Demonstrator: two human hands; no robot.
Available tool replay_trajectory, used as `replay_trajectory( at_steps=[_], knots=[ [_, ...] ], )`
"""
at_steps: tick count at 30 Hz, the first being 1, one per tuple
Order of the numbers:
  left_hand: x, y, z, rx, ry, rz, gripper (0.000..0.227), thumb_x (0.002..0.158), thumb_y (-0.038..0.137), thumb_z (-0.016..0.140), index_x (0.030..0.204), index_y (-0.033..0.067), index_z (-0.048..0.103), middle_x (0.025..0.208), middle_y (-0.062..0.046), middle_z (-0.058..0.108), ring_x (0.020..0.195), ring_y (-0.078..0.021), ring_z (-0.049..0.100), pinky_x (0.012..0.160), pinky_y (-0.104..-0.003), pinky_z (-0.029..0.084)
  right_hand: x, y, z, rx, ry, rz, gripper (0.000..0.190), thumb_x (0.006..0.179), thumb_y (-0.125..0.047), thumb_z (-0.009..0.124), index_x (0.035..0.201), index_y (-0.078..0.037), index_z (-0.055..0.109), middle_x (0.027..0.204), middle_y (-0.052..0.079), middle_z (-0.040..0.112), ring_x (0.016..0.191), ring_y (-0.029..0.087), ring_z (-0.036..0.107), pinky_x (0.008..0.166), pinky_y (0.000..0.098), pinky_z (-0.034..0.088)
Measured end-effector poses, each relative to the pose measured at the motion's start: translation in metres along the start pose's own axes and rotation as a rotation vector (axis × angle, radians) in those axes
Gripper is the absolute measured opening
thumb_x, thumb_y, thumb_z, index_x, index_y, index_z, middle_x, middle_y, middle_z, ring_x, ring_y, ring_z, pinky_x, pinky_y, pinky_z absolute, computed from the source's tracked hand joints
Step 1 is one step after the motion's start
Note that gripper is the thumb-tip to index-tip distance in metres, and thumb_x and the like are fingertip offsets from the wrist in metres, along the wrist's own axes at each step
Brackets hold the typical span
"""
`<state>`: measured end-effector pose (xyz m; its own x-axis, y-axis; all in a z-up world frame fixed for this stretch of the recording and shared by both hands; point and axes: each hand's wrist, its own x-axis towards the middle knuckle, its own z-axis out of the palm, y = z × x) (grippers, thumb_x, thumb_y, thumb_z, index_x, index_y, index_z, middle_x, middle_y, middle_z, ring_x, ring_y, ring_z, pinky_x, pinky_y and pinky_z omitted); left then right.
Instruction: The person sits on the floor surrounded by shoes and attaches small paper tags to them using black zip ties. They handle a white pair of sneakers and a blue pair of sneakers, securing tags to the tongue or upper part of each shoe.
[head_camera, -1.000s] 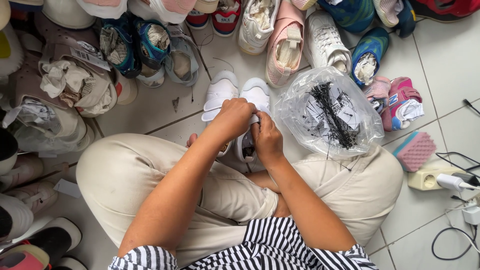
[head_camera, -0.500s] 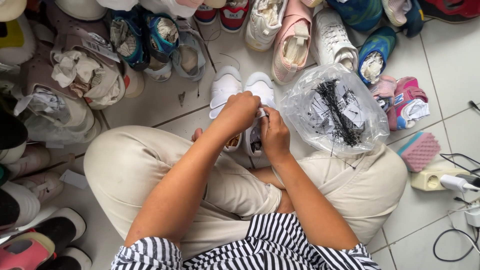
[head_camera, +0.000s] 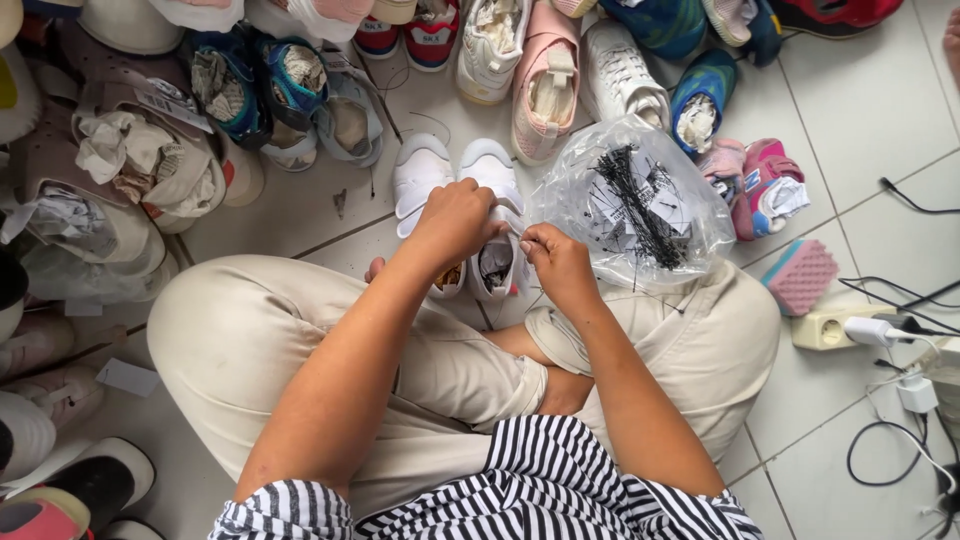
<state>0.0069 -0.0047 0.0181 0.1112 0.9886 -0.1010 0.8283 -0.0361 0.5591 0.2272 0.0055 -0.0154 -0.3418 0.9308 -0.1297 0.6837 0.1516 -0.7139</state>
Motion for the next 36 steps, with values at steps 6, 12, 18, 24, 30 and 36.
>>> replay_trajectory(
  at_steps=[6,12,18,24,30,36],
  knots=[
    [-0.007,-0.013,0.035,0.226,0.095,0.110,0.034,0.084,0.014,0.080,0.115,0.0038,0.070,0.095,-0.011,0.067,0.088,-0.0277,0.069,0.084,-0.042,0.051,-0.020,-0.006,-0.033,-0.080,-0.019,-0.237,0.007,0.090,-0.013,0.078,0.095,-0.018,0.078,0.082,0.003,0.072,0.085,0.026,0.071,0.081,0.0368,0.056],
    [-0.009,-0.019,0.044,0.273,0.296,0.115,0.031,0.083,0.003,0.075,0.113,0.0068,0.069,0.095,-0.008,0.064,0.082,-0.0268,0.071,0.075,-0.040,0.051,-0.059,-0.015,-0.050,-0.158,-0.050,-0.279,0.009,0.090,-0.008,0.076,0.094,-0.015,0.079,0.081,0.008,0.073,0.084,0.030,0.070,0.081,0.0379,0.056],
    [-0.056,0.010,0.027,0.209,0.097,0.104,0.031,0.077,0.014,0.084,0.105,0.0106,0.069,0.095,-0.011,0.067,0.086,-0.0334,0.071,0.073,-0.047,0.057,-0.050,0.004,-0.037,-0.102,-0.004,-0.296,0.010,0.091,-0.008,0.075,0.095,-0.016,0.078,0.084,0.006,0.073,0.088,0.029,0.070,0.084,0.0381,0.055],
    [-0.073,0.031,0.026,0.099,-0.017,0.071,0.024,0.081,0.010,0.082,0.103,0.0104,0.074,0.091,-0.011,0.071,0.083,-0.0312,0.074,0.070,-0.042,0.057,-0.042,0.009,-0.029,-0.029,-0.077,-0.194,0.011,0.091,-0.006,0.076,0.095,-0.015,0.078,0.088,0.006,0.075,0.091,0.028,0.071,0.086,0.0376,0.056],
    [-0.071,0.040,0.024,0.043,-0.044,0.057,0.011,0.081,0.007,0.080,0.089,0.0117,0.074,0.081,-0.009,0.072,0.075,-0.0285,0.074,0.065,-0.039,0.059,-0.040,0.012,-0.024,0.084,-0.115,-0.133,0.010,0.089,-0.007,0.077,0.095,-0.015,0.078,0.092,0.010,0.075,0.096,0.033,0.071,0.089,0.0410,0.056],
    [-0.078,0.048,0.007,-0.037,-0.082,0.018,0.009,0.083,0.005,0.078,0.089,0.0111,0.075,0.082,-0.010,0.073,0.077,-0.0295,0.075,0.066,-0.039,0.060,-0.040,0.002,-0.007,0.153,-0.180,-0.106,0.010,0.089,-0.006,0.077,0.095,-0.013,0.079,0.087,0.011,0.075,0.086,0.030,0.073,0.079,0.0378,0.058]
  ],
)
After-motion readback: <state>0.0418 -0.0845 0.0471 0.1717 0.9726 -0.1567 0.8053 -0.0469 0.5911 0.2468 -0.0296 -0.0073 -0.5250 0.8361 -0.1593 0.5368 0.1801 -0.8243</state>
